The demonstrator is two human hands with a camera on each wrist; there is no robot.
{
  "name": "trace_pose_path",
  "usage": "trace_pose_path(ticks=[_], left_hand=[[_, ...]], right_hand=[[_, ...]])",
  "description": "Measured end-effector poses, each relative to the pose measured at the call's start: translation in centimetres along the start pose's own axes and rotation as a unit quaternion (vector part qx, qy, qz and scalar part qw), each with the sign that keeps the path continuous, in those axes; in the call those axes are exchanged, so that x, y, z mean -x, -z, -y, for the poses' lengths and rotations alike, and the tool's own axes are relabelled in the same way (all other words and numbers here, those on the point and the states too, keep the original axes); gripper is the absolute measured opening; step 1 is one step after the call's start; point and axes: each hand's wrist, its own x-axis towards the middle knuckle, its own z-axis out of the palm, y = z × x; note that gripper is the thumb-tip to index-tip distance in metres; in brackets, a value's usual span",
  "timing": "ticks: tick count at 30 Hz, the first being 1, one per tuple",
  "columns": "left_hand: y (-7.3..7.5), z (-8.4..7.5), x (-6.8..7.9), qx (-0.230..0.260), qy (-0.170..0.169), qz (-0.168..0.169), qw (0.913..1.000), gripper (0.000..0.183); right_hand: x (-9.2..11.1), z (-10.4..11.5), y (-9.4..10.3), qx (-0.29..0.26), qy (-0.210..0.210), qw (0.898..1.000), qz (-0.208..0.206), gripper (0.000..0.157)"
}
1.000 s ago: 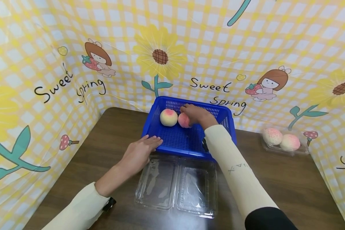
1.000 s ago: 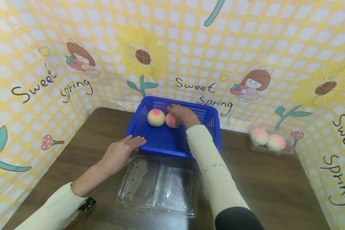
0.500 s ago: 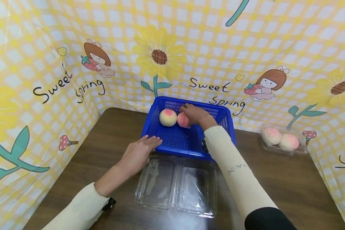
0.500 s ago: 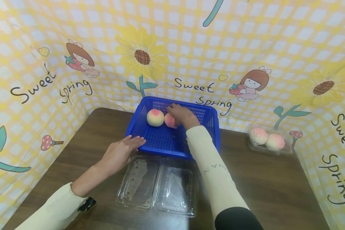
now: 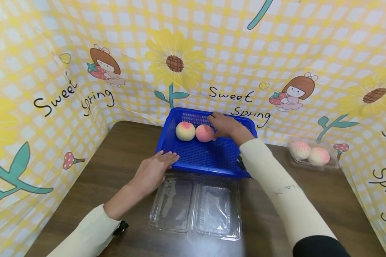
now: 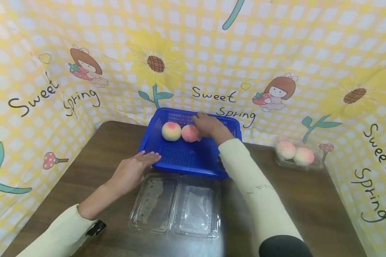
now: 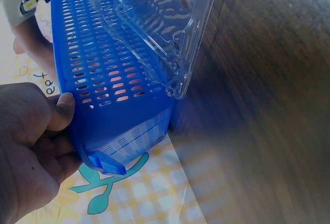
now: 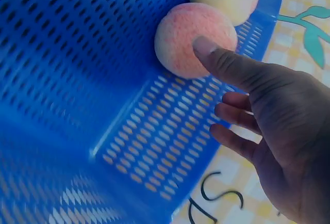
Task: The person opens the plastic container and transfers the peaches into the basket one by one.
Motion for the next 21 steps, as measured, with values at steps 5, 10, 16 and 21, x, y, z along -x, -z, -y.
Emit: trace_pose_path(ticks=[5,10,16,21], left_hand=[[0.0,0.1,0.1,0.003,-0.001,0.001,1.0000,0.059],[0.1,0.0,0.3,0.004,0.003,-0.001,1.0000,0.057],[-0.1,0.1,0.1,0.017,-0.002,-0.010,0.9998,0.054],[-0.1,-0.4,0.4,0.029,0.005,-0.008,0.9995,0.055]], right_hand=[[3.6,-1.1,1.1,0.022,0.001,0.999,-0.031,0.071],[8.7,-2.5,1.4,0.024,-0.002,0.997,-0.073,0.065],[14.6,-3.8,0.2,0.003,-0.041,0.988,-0.151,0.049],[18.8,-3.3,-2.2,-0.027,-0.071,0.975,-0.209,0.039]])
